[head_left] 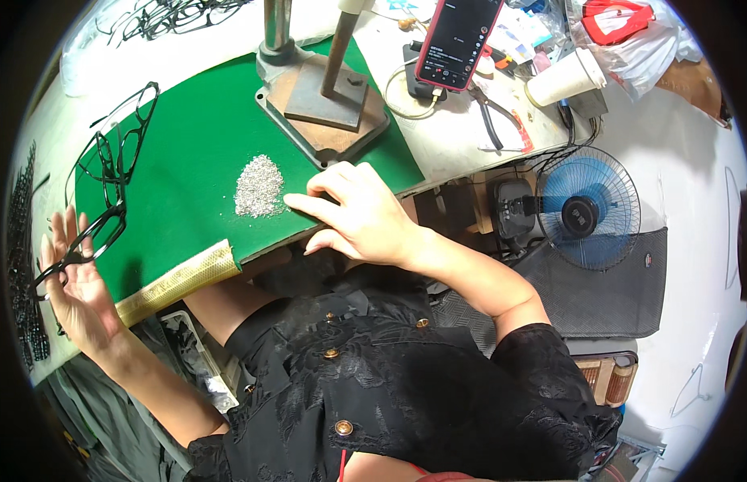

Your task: The person assembles eyeglasses by inserting small metal screws into the hinges of black frames using a screwdriver. They repeatedly pick up frames, tighten the screws, and place the finished frames on a green mat.

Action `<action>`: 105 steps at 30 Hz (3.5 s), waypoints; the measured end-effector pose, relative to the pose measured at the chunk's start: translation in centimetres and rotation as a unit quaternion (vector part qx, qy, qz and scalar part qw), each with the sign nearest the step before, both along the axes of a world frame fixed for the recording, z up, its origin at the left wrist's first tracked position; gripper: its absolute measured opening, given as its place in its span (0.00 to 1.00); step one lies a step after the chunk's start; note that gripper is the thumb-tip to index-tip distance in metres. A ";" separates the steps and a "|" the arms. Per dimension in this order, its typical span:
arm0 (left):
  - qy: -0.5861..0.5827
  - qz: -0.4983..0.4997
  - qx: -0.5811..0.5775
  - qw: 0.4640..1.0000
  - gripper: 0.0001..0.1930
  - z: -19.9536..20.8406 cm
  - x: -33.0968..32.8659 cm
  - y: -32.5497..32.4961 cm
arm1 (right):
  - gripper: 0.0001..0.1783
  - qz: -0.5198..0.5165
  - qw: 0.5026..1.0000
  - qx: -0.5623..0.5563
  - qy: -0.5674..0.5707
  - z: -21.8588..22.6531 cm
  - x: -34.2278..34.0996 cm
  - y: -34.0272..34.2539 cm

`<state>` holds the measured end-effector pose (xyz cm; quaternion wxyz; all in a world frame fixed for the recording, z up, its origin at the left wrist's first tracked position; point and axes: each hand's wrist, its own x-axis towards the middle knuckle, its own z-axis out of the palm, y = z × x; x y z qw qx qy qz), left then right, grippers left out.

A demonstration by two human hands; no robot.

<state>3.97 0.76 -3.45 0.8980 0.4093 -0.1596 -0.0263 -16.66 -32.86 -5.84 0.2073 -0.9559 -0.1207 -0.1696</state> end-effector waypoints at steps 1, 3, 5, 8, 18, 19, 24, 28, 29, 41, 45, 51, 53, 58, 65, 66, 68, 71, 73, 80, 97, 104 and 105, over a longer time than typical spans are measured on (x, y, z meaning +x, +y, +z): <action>0.016 -0.071 -0.041 0.997 0.16 0.7 -0.5 -0.3 | 0.30 0.008 1.000 -0.006 0.002 0.0 0.1 0.0; 0.068 -0.170 -0.095 0.979 0.16 1.9 -1.3 -1.6 | 0.31 0.022 1.000 -0.019 0.008 0.1 0.1 0.0; -0.019 -0.340 -0.127 0.932 0.18 3.5 -2.1 -3.9 | 0.31 0.030 0.999 -0.009 0.007 0.0 0.0 -0.3; 0.024 -0.343 -0.103 0.933 0.21 3.7 -1.8 -3.0 | 0.28 0.016 0.999 0.042 -0.025 0.1 -0.1 -0.5; 0.078 -0.312 -0.111 0.940 0.14 4.7 -2.6 -5.9 | 0.06 -0.085 0.959 0.234 -0.133 1.6 0.3 -3.2; 0.090 -0.272 -0.080 0.955 0.14 4.8 -2.6 -5.7 | 0.06 -0.115 0.956 0.231 -0.143 1.9 -0.2 -4.5; 0.070 -0.201 0.040 0.976 0.12 5.6 -3.6 -5.8 | 0.11 -0.227 0.937 -0.024 -0.265 2.6 -1.9 -12.6; 0.089 -0.173 0.103 0.975 0.08 5.5 -4.2 -8.3 | 0.13 -0.207 0.945 -0.099 -0.232 2.4 -2.2 -16.4; 0.084 -0.183 0.107 0.974 0.09 5.5 -4.2 -8.2 | 0.12 -0.193 0.949 -0.109 -0.224 2.5 -1.8 -16.9; 0.024 -0.204 0.256 0.945 0.15 3.9 -4.5 -8.6 | 0.14 -0.370 0.871 0.007 -0.322 2.6 0.9 -23.1; 0.027 -0.172 0.228 0.958 0.13 3.9 -4.9 -9.1 | 0.16 -0.354 0.815 0.447 -0.107 4.1 1.7 -21.5; -0.051 -0.170 0.311 0.934 0.06 3.7 -4.8 -9.9 | 0.19 -0.132 0.680 0.716 -0.083 0.9 3.7 -23.8; -0.050 -0.156 0.323 0.932 0.09 3.6 -5.1 -9.6 | 0.20 -0.068 0.655 0.751 -0.050 1.5 4.0 -23.5; -0.088 -0.104 0.398 0.907 0.23 3.7 -6.5 -9.9 | 0.29 -0.095 0.644 0.753 -0.097 2.0 5.2 -22.1; -0.102 -0.147 0.383 0.906 0.30 2.6 -6.1 -10.4 | 0.30 -0.204 0.677 0.696 -0.123 1.9 4.1 -22.5; -0.106 -0.158 0.367 0.911 0.30 2.3 -6.0 -10.5 | 0.28 -0.240 0.692 0.668 -0.129 1.6 3.8 -22.9; -0.118 -0.155 0.355 0.914 0.28 2.2 -6.1 -10.7 | 0.26 -0.308 0.716 0.612 -0.135 0.6 3.6 -23.8; -0.125 -0.119 0.365 0.915 0.26 2.3 -6.4 -10.8 | 0.18 -0.383 0.783 0.450 -0.196 0.7 3.1 -22.9; -0.153 -0.093 0.367 0.913 0.21 1.8 -6.3 -10.7 | 0.08 -0.380 0.844 0.235 -0.297 2.9 0.8 -16.8; -0.146 -0.080 0.421 0.891 0.15 2.1 -6.9 -12.0 | 0.21 0.058 0.998 0.012 -0.029 0.2 0.3 -3.4; -0.140 -0.093 0.439 0.883 0.19 2.7 -8.5 -11.3 | 0.17 0.051 0.998 0.012 0.044 0.8 2.1 0.0; -0.141 -0.097 0.437 0.883 0.19 1.8 -8.0 -10.8 | 0.13 0.033 0.998 0.036 0.034 1.0 1.3 -1.5; -0.138 -0.099 0.437 0.883 0.19 1.8 -7.9 -10.8 | 0.11 0.024 0.998 0.046 0.035 0.9 1.2 -1.6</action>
